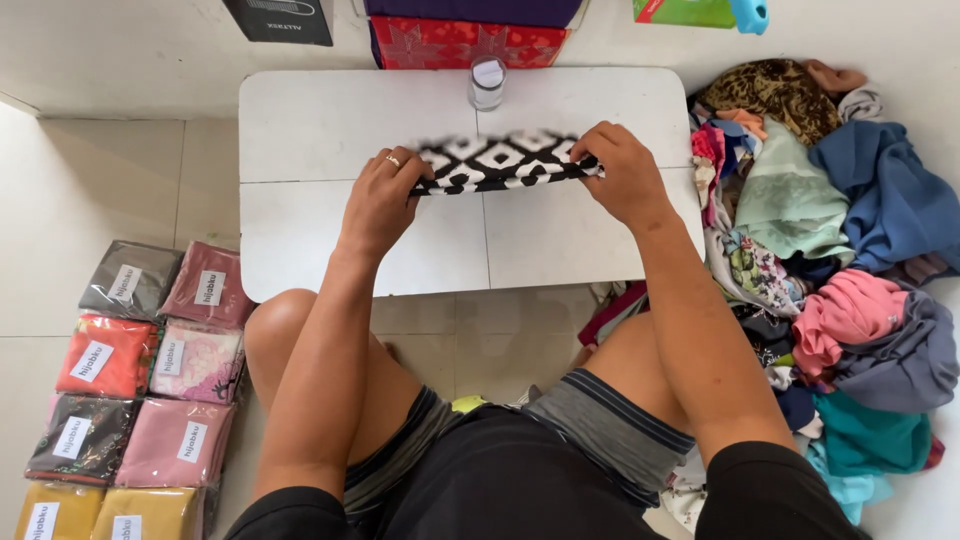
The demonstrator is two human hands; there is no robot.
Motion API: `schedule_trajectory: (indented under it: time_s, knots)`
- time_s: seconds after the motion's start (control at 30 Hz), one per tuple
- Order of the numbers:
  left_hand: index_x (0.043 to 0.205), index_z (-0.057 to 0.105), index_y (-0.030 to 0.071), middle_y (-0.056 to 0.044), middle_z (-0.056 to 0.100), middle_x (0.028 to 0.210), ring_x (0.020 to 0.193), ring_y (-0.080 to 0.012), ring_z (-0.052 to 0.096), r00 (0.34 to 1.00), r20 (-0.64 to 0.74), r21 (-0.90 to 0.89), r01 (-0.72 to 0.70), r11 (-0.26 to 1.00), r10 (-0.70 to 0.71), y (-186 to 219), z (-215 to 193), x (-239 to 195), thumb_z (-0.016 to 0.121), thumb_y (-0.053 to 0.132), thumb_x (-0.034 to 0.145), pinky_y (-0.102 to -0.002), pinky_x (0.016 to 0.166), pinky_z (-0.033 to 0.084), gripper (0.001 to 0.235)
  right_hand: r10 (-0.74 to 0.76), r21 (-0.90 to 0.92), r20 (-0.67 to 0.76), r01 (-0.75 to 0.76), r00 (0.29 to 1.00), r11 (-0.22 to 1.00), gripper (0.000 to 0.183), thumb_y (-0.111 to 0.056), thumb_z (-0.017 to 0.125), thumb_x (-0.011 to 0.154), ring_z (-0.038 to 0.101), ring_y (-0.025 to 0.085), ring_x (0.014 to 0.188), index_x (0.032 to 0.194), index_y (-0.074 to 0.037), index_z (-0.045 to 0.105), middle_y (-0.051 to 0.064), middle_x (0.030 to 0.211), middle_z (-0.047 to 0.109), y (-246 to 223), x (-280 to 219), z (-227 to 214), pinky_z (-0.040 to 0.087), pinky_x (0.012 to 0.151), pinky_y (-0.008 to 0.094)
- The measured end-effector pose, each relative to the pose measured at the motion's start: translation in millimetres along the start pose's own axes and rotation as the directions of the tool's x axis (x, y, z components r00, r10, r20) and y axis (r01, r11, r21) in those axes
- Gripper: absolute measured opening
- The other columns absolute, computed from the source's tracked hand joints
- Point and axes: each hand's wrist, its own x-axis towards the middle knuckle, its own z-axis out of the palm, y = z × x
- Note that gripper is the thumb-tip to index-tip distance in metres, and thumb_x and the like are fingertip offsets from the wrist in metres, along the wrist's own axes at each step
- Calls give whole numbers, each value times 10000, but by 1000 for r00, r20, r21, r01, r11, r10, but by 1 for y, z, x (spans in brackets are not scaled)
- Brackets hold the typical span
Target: The person uses a blue lint roller to roll over a black and white patterned fabric laid on a white table. The person repeatedly folds the fabric in half and continues rolling it until it is tightly rolled into a small bundle.
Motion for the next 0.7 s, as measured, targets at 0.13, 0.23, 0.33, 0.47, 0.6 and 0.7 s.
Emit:
schedule_trajectory:
  time_s: [0.13,0.23,0.33,0.47,0.6,0.7]
  knots:
    - [989,628,191,2,597,970,970,-214,623,994,45,185,-103,977,97,0,27,-17,687,25,922,-353,834,528,188,-79,-147,10,80,997,986,250,-77,779,829,589,164,1054,908,-228,596,-79,1050,536,-1,-22,27,590,803,302]
    - [1062,653,186,-46,645,1058,1036,-258,631,937,346,221,-129,967,46,-25,102,-61,702,66,894,-404,804,552,213,-81,-160,314,137,946,977,242,-8,711,822,576,242,1112,902,-202,592,-22,1102,554,16,-47,73,589,810,381]
    - [1113,699,199,-64,677,1142,1102,-273,625,800,596,221,-91,971,-61,-21,117,-71,754,157,825,-425,833,552,296,-19,-162,542,126,840,979,303,56,686,803,572,268,1168,894,-230,646,-3,1136,576,18,-58,95,546,846,400]
    - [1056,730,209,-62,745,1023,1032,-256,687,773,621,162,32,986,-127,-1,83,-55,735,454,867,-444,943,442,309,140,-86,697,-111,703,990,333,-250,678,894,461,338,1415,1226,-237,684,112,1440,554,-2,-50,73,454,1040,523]
    - [1193,697,209,-69,697,1191,1136,-262,650,858,513,210,-94,973,-28,-1,79,-38,734,172,922,-418,972,479,276,124,-73,545,-101,829,992,520,-310,708,936,442,423,1409,1413,-154,573,180,1465,479,-36,-34,52,458,1055,552]
    - [1383,595,165,-107,468,1532,1448,-322,410,798,589,214,-3,977,-127,-2,69,-35,821,215,852,-468,1128,434,580,140,-65,595,-126,792,990,892,-202,816,830,234,478,1513,1597,-180,361,240,1666,191,-33,-29,64,390,1126,624]
